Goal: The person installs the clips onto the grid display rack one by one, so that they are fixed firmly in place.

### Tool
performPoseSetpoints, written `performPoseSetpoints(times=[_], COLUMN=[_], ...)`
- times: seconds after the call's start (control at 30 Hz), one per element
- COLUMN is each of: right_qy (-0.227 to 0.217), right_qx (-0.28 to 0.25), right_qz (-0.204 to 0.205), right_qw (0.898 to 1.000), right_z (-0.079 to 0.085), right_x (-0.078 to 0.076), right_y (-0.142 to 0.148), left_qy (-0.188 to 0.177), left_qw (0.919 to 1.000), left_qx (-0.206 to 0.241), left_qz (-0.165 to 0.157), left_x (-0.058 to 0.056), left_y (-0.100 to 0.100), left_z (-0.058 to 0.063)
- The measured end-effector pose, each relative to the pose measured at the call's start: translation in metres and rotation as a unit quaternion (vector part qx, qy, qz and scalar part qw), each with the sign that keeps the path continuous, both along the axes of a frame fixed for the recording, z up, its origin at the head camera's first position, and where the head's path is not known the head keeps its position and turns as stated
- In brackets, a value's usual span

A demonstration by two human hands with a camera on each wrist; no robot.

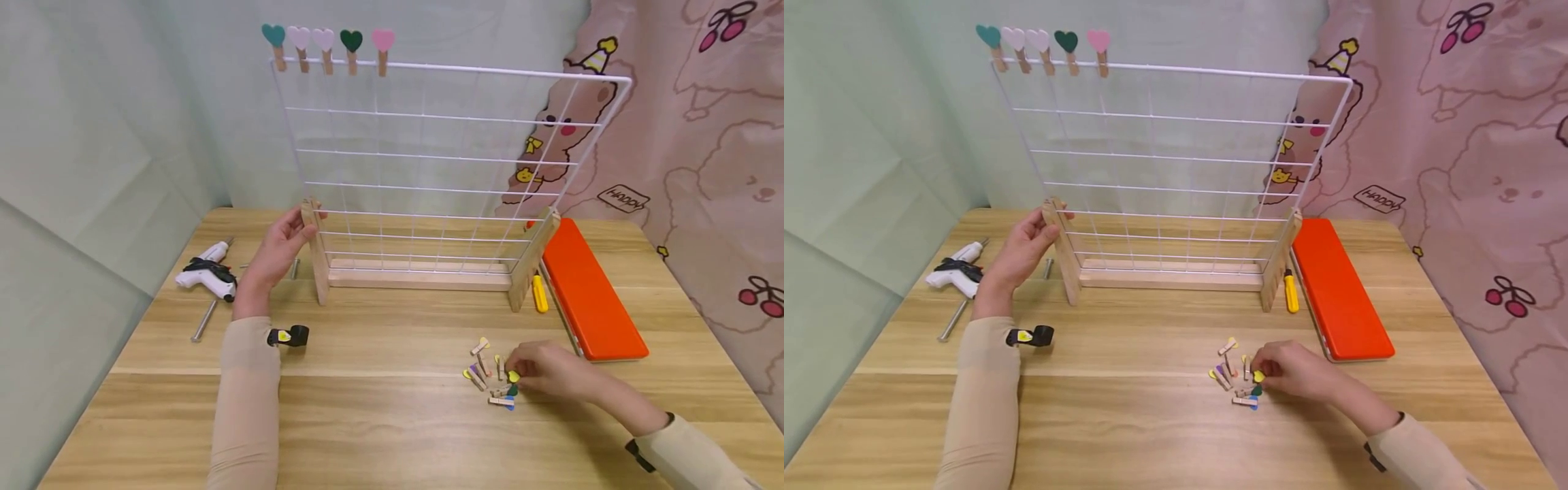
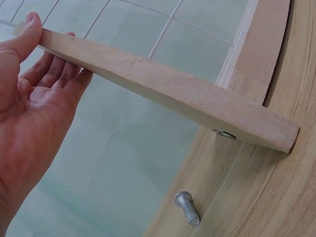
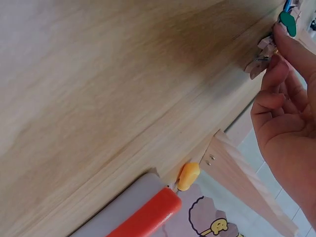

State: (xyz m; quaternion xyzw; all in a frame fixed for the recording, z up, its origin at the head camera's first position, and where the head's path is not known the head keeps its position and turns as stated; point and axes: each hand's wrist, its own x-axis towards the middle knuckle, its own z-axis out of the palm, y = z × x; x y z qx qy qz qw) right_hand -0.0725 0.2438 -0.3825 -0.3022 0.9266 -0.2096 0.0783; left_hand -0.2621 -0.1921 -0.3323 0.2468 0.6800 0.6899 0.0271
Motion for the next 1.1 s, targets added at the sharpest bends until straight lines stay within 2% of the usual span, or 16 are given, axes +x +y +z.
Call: performPoseSetpoints(times=[0.1,0.23,0.4,0.6,0.8,0.87,0.97,1.1], right_qy=[-0.01,0.008,0.038,0.032,0.019,0.037,0.077,0.106], right_qx=[-0.003,-0.022,-0.045,-0.08,-0.1,-0.117,-0.151,-0.202], right_qz=[-0.005,0.011,0.022,0.015,-0.002,-0.006,-0.011,-0.011], right_qw=[1.0,1.0,0.998,0.996,0.995,0.992,0.985,0.973], right_z=[0.0,0.0,-0.001,0.01,0.037,0.049,0.075,0.122], right_x=[0.0,-0.001,0.001,0.002,-0.017,-0.027,-0.045,-0.071], right_y=[0.0,0.0,0.002,0.006,-0.003,-0.01,-0.024,-0.048], left_qy=[0.001,-0.003,-0.006,-0.007,-0.002,-0.002,-0.002,-0.003], left_qw=[1.0,1.0,0.9999,0.9998,0.9997,0.9997,0.9997,0.9998], left_qx=[-0.004,-0.007,-0.012,-0.017,-0.022,-0.025,-0.022,-0.016], left_qz=[0.0,0.0,0.003,0.009,0.009,0.008,0.008,0.007], left_x=[0.003,0.006,0.004,0.005,0.004,0.003,0.001,0.001], left_y=[0.0,0.0,-0.003,-0.004,-0.006,-0.006,-0.005,-0.002], left_z=[0.003,0.006,0.002,0.0,-0.003,-0.004,-0.004,-0.001])
